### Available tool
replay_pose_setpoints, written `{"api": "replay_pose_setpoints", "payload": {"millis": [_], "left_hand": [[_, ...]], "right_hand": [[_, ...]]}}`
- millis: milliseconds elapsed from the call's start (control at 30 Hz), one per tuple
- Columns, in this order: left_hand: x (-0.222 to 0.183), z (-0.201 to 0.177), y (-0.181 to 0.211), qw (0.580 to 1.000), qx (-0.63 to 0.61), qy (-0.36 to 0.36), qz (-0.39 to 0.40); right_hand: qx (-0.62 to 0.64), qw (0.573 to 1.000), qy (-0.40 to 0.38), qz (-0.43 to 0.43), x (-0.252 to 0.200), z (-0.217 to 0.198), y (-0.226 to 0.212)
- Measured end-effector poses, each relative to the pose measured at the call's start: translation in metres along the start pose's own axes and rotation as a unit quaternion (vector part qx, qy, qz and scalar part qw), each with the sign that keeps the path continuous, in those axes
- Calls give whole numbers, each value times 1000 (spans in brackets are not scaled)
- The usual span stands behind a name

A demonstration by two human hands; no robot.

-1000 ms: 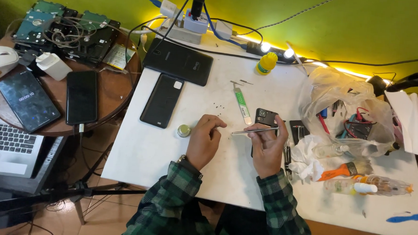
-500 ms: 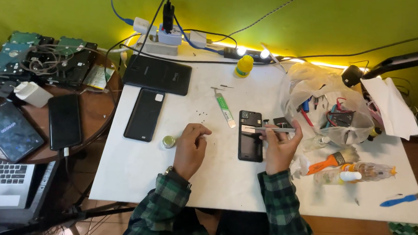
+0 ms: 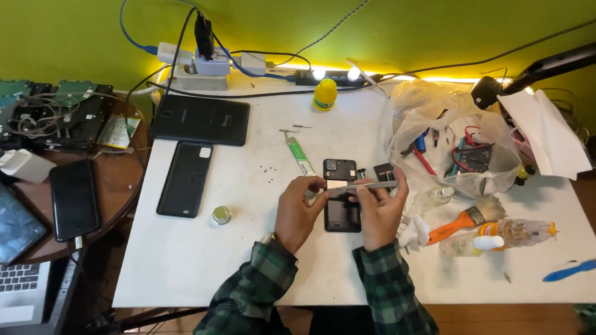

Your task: A person is repairing a smartphone at a workbench, using a small tool to manipulate internal components.

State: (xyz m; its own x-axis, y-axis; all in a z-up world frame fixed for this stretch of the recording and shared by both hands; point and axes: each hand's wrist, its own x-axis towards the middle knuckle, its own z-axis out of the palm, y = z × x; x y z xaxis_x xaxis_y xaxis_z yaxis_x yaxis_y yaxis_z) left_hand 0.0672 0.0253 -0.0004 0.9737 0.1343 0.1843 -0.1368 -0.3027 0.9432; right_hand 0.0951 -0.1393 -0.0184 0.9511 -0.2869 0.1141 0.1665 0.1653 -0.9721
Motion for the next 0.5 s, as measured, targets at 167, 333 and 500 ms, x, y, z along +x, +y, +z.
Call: {"api": "replay_pose_setpoints", "payload": {"millis": [167,333,500], "left_hand": [[2,2,-4,1000,-8,-7,-17],[1,-1,1,999,-16,-3,-32],[0,0,-4,996,-49,24,-71]], "right_hand": [[6,1000,-17,-7,0,-3,1],[3,999,-31,-15,-1,-4,1],[16,996,-52,-65,-5,-2,-2]]}}
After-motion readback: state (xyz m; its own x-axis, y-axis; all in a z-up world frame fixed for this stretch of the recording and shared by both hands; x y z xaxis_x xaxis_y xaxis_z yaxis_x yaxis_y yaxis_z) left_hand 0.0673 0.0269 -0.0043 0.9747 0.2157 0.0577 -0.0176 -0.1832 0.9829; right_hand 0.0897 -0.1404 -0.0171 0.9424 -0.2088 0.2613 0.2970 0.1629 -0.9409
